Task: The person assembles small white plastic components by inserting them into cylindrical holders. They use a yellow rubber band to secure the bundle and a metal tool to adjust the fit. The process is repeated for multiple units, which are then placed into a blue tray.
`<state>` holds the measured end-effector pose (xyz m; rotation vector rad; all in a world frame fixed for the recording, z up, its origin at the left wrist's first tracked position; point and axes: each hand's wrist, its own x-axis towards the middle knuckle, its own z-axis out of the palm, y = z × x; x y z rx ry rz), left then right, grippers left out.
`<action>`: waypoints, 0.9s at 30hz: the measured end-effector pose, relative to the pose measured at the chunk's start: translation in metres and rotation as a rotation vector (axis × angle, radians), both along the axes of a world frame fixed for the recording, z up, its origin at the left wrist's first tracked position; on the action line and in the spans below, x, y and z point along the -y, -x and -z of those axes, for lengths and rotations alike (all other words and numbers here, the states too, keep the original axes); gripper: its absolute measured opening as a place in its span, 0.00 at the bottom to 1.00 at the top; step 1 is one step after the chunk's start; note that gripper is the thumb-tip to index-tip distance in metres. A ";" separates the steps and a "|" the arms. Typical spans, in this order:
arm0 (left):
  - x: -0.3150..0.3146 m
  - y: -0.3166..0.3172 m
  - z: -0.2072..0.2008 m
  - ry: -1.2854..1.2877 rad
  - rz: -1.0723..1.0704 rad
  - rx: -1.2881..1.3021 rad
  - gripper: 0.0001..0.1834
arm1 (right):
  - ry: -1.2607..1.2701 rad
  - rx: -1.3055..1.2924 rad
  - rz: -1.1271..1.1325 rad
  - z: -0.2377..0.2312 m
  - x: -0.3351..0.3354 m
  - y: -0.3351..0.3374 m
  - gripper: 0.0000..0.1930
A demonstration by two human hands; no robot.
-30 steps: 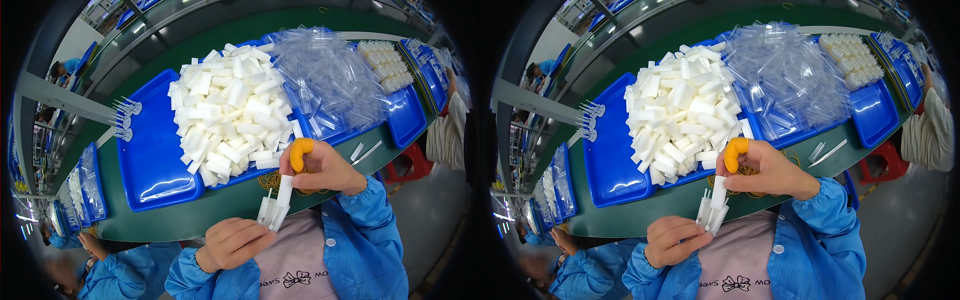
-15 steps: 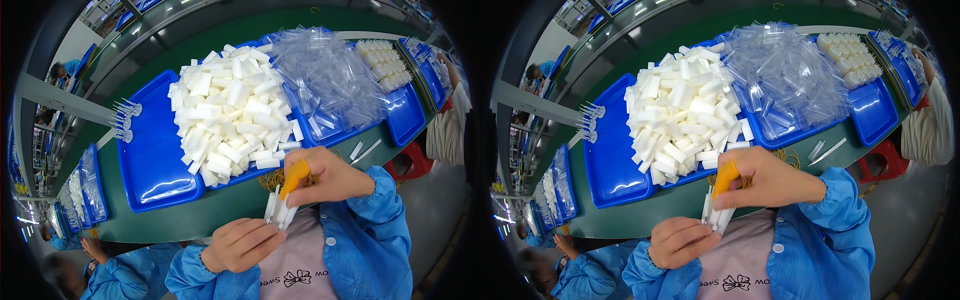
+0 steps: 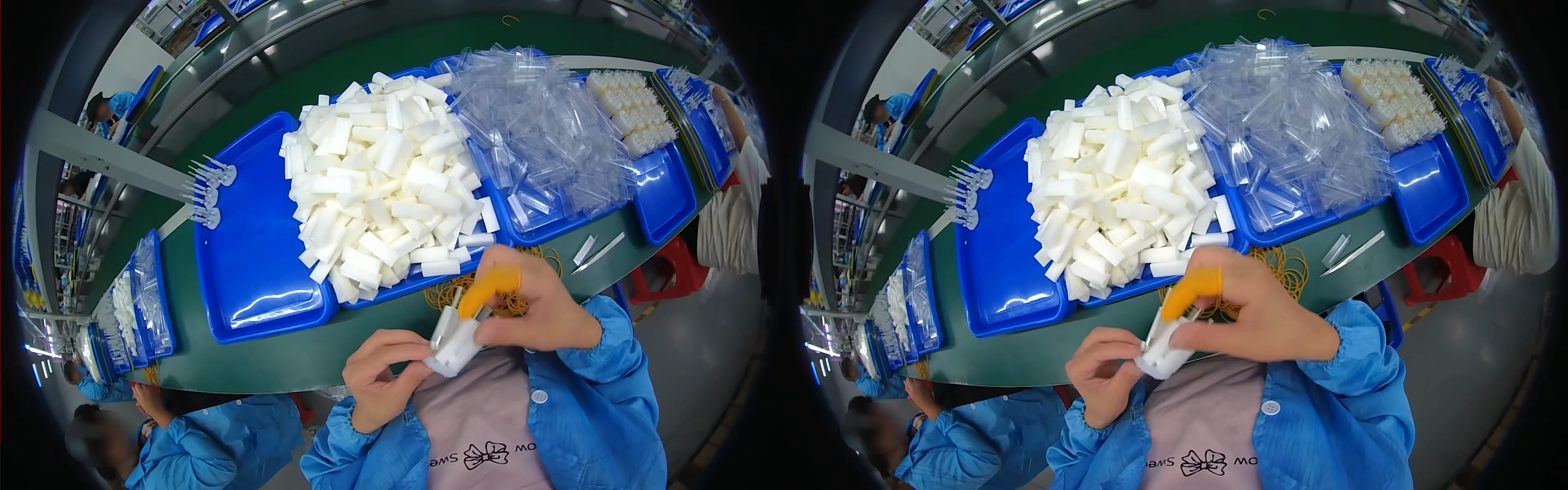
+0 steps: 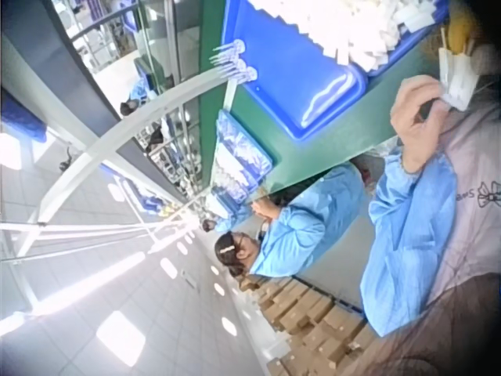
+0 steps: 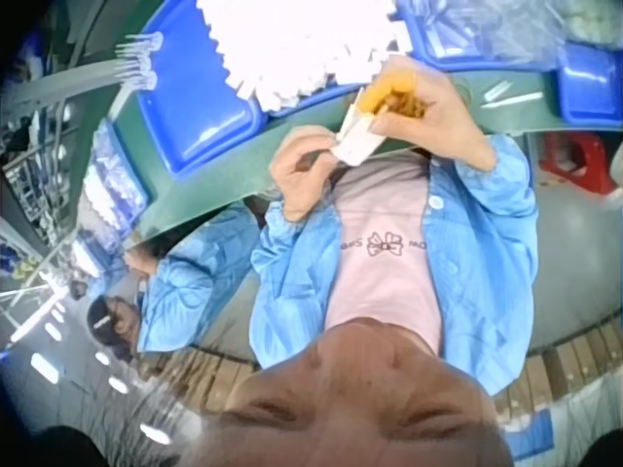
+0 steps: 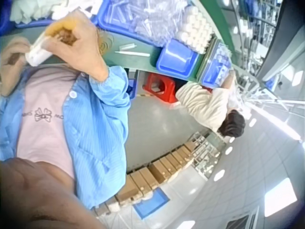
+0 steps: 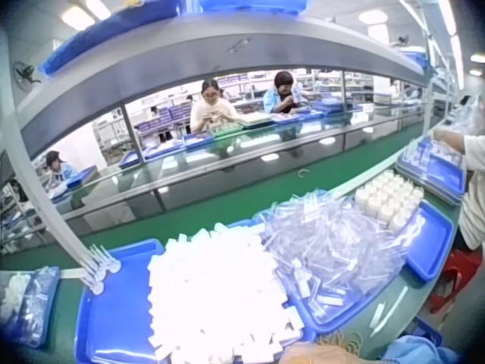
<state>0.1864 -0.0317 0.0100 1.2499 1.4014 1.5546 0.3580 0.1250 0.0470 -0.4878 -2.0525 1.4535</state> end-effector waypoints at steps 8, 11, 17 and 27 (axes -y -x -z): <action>0.006 0.008 0.005 0.053 -0.239 0.041 0.09 | -0.617 0.424 0.256 0.035 -0.007 0.012 0.16; 0.007 0.009 0.004 0.068 -0.242 -0.041 0.09 | -0.617 0.410 0.272 0.041 -0.007 0.014 0.14; 0.009 0.011 0.001 -0.028 -0.086 -0.297 0.13 | -0.176 0.282 0.219 0.024 -0.014 -0.002 0.10; 0.011 0.010 0.002 -0.040 -0.364 -0.159 0.06 | -0.644 0.450 0.082 0.032 0.012 0.019 0.17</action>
